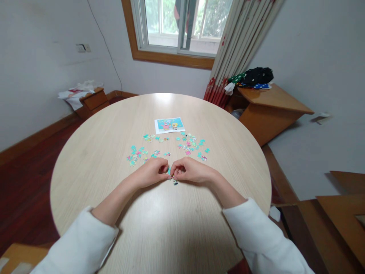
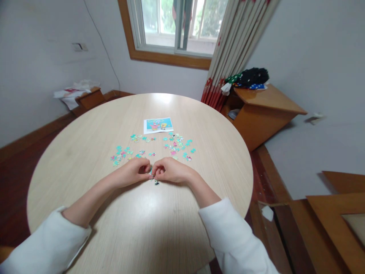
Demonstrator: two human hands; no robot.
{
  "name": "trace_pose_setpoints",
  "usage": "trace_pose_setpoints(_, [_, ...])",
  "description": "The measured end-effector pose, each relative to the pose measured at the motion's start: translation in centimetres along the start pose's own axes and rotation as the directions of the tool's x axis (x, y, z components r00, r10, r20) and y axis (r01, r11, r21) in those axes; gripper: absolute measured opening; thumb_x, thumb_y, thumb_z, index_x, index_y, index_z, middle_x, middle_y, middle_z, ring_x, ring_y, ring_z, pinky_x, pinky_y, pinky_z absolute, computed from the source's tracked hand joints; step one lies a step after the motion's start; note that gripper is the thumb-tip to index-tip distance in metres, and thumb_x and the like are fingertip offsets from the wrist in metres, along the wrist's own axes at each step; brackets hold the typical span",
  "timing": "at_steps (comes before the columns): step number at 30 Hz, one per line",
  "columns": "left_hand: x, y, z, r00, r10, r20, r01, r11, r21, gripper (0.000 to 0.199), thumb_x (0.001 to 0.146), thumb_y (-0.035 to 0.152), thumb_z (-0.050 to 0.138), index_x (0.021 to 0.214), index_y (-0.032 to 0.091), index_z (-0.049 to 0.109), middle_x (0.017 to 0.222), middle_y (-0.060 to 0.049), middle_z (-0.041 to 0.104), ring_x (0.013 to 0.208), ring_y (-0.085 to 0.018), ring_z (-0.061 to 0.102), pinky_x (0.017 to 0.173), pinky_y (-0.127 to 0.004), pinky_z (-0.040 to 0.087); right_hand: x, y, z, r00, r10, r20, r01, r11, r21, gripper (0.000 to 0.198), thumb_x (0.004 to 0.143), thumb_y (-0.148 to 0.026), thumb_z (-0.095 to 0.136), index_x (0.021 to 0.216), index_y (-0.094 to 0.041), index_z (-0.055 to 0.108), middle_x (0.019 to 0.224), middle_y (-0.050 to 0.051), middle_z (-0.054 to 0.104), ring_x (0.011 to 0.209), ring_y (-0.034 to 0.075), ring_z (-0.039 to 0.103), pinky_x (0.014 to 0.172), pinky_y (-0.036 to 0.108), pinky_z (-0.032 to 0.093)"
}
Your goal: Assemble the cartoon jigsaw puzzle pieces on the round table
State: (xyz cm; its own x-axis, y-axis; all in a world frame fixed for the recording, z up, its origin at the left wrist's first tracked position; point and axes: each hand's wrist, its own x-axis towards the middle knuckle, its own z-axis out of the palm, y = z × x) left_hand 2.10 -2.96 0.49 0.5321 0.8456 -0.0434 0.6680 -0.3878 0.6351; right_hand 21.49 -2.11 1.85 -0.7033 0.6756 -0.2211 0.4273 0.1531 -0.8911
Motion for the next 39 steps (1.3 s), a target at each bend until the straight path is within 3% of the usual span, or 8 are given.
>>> trace_pose_setpoints(7, [-0.1,0.1,0.0,1.0,0.006,0.006,-0.006,1.0,0.01,0.025,0.073,0.031,0.056,0.059,0.02,0.039,0.057,0.005,0.043,0.056,-0.011,0.038,0.055,-0.025,0.025,-0.3,-0.8,0.1,1.0,0.012,-0.011,-0.013,0.998,-0.057,0.018,0.071,-0.003,0.054,0.081,-0.012,0.067,0.06,-0.004,0.053,0.056,0.007,0.046,0.053,0.019,0.033])
trace_pose_setpoints(16, [0.0,0.0,0.0,1.0,-0.003,0.016,0.003,1.0,0.006,0.028,0.073,0.033,0.059,0.059,0.02,0.039,0.057,0.005,0.043,0.056,-0.011,0.038,0.055,-0.024,0.025,-0.1,0.0,0.2,0.999,-0.032,-0.042,0.025,0.989,-0.149,0.011,0.072,-0.007,0.058,0.078,-0.013,0.065,0.057,-0.005,0.048,0.054,0.006,0.042,0.051,0.019,0.029])
trace_pose_setpoints(25, [-0.1,0.0,0.0,1.0,-0.01,0.016,0.01,1.0,-0.019,0.03,0.075,0.035,0.059,0.059,0.02,0.038,0.056,0.005,0.041,0.056,-0.011,0.036,0.054,-0.024,0.024,-0.2,0.2,-0.6,1.0,-0.013,-0.004,0.013,0.999,-0.037,0.009,0.073,-0.015,0.063,0.082,-0.013,0.064,0.061,-0.005,0.049,0.057,0.007,0.043,0.053,0.02,0.033])
trace_pose_setpoints(29, [-0.1,0.1,-0.1,1.0,-0.007,0.025,0.007,1.0,-0.016,0.029,0.075,0.034,0.058,0.059,0.02,0.039,0.057,0.005,0.042,0.056,-0.011,0.037,0.054,-0.024,0.025,-0.3,0.5,-1.0,0.997,-0.049,0.067,0.056,0.991,-0.117,0.016,0.066,-0.013,0.069,0.082,-0.015,0.064,0.067,-0.004,0.052,0.064,0.009,0.048,0.058,0.021,0.036])
trace_pose_setpoints(39, [-0.1,0.3,-0.2,1.0,0.015,0.023,-0.015,1.0,0.004,0.028,0.075,0.035,0.054,0.058,0.02,0.039,0.055,0.004,0.043,0.055,-0.011,0.038,0.054,-0.025,0.025,-0.1,0.5,-0.6,0.987,-0.134,0.088,0.153,0.953,-0.262,0.024,0.065,-0.015,0.074,0.087,-0.018,0.068,0.071,-0.004,0.052,0.068,0.01,0.046,0.061,0.021,0.036])
